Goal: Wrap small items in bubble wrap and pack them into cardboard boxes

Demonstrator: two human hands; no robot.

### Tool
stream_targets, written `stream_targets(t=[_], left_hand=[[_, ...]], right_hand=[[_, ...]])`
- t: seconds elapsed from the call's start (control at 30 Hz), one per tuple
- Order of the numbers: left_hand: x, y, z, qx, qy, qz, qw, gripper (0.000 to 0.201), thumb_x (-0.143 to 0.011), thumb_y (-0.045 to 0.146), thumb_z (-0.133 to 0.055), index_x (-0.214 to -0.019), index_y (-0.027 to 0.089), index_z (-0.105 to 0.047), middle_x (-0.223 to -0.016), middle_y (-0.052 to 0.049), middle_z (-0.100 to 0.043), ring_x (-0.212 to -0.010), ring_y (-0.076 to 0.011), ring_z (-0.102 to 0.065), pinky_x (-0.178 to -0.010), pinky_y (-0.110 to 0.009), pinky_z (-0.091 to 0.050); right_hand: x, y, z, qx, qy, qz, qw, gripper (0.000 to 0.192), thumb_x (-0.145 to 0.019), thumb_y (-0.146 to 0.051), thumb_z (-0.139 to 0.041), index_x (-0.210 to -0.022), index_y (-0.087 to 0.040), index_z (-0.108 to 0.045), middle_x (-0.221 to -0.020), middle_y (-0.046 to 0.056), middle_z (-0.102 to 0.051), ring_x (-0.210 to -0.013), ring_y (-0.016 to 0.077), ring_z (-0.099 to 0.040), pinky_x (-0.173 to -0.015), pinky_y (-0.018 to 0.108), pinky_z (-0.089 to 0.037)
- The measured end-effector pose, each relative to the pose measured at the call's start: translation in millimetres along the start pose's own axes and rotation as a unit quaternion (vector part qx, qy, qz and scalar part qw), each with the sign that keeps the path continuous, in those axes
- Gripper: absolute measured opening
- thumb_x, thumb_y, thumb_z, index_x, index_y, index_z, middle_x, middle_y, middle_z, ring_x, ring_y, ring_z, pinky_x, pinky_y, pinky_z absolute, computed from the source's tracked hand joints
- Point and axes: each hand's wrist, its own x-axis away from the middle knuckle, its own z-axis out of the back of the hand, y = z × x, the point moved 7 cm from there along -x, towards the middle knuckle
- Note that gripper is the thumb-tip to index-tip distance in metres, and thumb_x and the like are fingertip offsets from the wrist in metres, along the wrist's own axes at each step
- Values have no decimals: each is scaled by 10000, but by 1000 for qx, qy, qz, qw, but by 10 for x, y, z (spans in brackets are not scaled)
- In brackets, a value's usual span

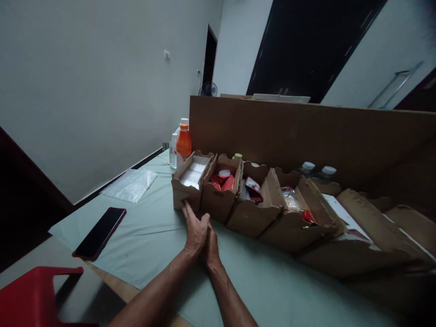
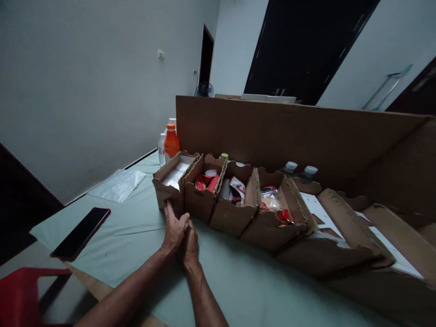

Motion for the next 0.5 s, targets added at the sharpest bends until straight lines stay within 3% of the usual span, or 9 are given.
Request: stream_targets(t=[0.2, 0.33, 0.5], left_hand=[[-121, -68, -68, 7, -21, 4, 1000, 901, -816, 253, -592, -1560, 34, -134, -1675, -221, -91, -1563, -296, -54, -1279, -403, -70], [-162, -187, -55, 20, -42, 5, 999, 856, -815, 292, -614, -1540, 47, -230, -1663, -213, -177, -1558, -297, -110, -1275, -420, -109], [-5, -423, 12, 38, -61, 12, 997, 654, -926, 351, -448, -1500, 50, -357, -1590, -210, -373, -1513, -279, -295, -1248, -409, -228]], right_hand=[[-30, -87, 26, -2, 16, -19, 1000, 370, -887, -395, -476, -1029, -169, -732, -881, 93, -748, -790, 225, -646, -735, 314, -536], [-7, -165, 21, -3, 10, -16, 1000, 360, -886, -424, -489, -943, -179, -746, -848, 89, -749, -744, 224, -643, -717, 321, -533], [-35, -180, 44, -2, 6, -8, 1000, 316, -815, -434, -537, -817, -188, -734, -871, 84, -753, -786, 226, -661, -768, 333, -532]])
